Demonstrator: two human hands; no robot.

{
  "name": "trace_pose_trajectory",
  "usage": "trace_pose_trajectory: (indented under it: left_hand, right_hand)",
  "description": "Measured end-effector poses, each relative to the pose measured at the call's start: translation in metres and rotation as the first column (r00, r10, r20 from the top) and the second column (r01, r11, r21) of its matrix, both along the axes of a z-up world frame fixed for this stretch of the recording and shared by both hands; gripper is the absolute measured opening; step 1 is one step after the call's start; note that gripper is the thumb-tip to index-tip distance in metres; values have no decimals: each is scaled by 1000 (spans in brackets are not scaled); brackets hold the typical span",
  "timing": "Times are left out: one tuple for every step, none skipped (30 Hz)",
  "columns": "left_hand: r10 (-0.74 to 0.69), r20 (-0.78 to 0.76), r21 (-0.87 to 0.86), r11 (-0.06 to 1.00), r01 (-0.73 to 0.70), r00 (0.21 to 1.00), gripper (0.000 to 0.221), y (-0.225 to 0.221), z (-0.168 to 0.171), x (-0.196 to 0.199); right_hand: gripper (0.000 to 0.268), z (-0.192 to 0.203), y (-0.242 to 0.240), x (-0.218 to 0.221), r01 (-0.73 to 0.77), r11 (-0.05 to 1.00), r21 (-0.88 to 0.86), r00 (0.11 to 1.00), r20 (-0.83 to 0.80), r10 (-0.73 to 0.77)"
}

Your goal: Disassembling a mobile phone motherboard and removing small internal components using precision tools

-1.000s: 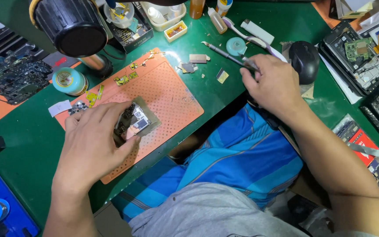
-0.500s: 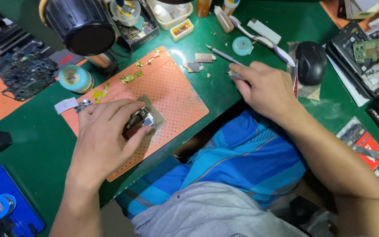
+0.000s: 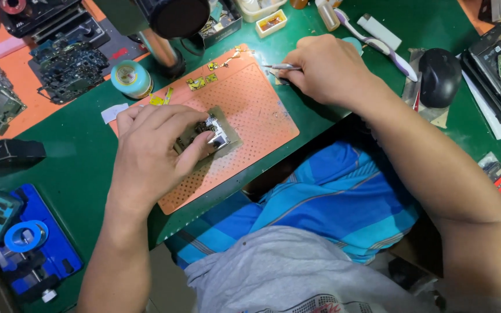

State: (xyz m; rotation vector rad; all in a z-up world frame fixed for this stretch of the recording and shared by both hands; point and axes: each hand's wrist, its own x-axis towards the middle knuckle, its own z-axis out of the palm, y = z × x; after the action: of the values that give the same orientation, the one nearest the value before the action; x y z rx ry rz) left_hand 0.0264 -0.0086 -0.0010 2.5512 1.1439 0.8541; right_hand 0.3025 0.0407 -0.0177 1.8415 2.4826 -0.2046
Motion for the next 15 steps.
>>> trace_pose_trajectory:
  left_hand:
    - [-10, 7, 24, 1000, 10, 1000, 13, 0, 0, 0]
    - [-11, 9, 25, 1000, 11, 1000, 13, -1, 0, 0]
    - [-15, 19, 18, 1000, 15, 1000, 12, -1, 1, 1]
    - [-19, 29, 14, 1000, 19, 999, 11, -2, 2, 1]
    - [-21, 30, 16, 1000, 20, 999, 11, -2, 1, 3]
    - [-24, 33, 25, 999, 24, 999, 11, -2, 2, 3]
    - [-28, 36, 34, 999, 27, 999, 12, -2, 2, 3]
    - [-32, 35, 34, 999, 30, 999, 12, -2, 1, 3]
    - [-32, 30, 38, 999, 31, 999, 12, -2, 0, 4]
    - [-32, 25, 44, 999, 31, 999, 11, -2, 0, 4]
    - [-35, 24, 46, 998, 34, 999, 11, -2, 0, 5]
    - [-42, 27, 46, 998, 41, 999, 11, -2, -1, 5]
    - [-48, 30, 47, 998, 47, 998, 10, -2, -1, 5]
    - [-51, 28, 50, 998, 49, 998, 10, -2, -1, 5]
    - [-76, 20, 60, 995, 74, 997, 10, -2, -2, 6]
  right_hand:
    - [20, -1, 0, 1, 4, 1000, 10, 1000, -3, -4]
    - [20, -3, 0, 1, 5, 1000, 10, 1000, -1, -5]
    - [19, -5, -1, 2, 10, 999, 30, 1000, -27, -9]
    - [19, -6, -1, 2, 16, 999, 52, 998, -55, -13]
    - [19, -3, -4, 1, 17, 998, 55, 998, -53, -14]
    - [18, 0, -5, -1, 24, 1000, 12, 998, -50, -24]
    - [21, 3, -7, -3, 31, 999, -30, 998, -46, -33]
    - [21, 1, -7, -3, 35, 999, -31, 998, -47, -36]
    - [18, -1, -8, -2, 29, 1000, -8, 996, -79, -29]
    - [16, -2, -7, -2, 23, 1000, 16, 994, -111, -21]
    - [16, -1, -9, 0, 26, 999, 18, 993, -112, -24]
    - [15, 0, -11, 0, 22, 1000, 11, 992, -126, -21]
    - [15, 2, -13, 1, 19, 1000, 4, 990, -140, -18]
    - [15, 5, -19, 5, 21, 1000, 7, 990, -141, -20]
    - [14, 7, -25, 9, 11, 1000, 7, 985, -172, -10]
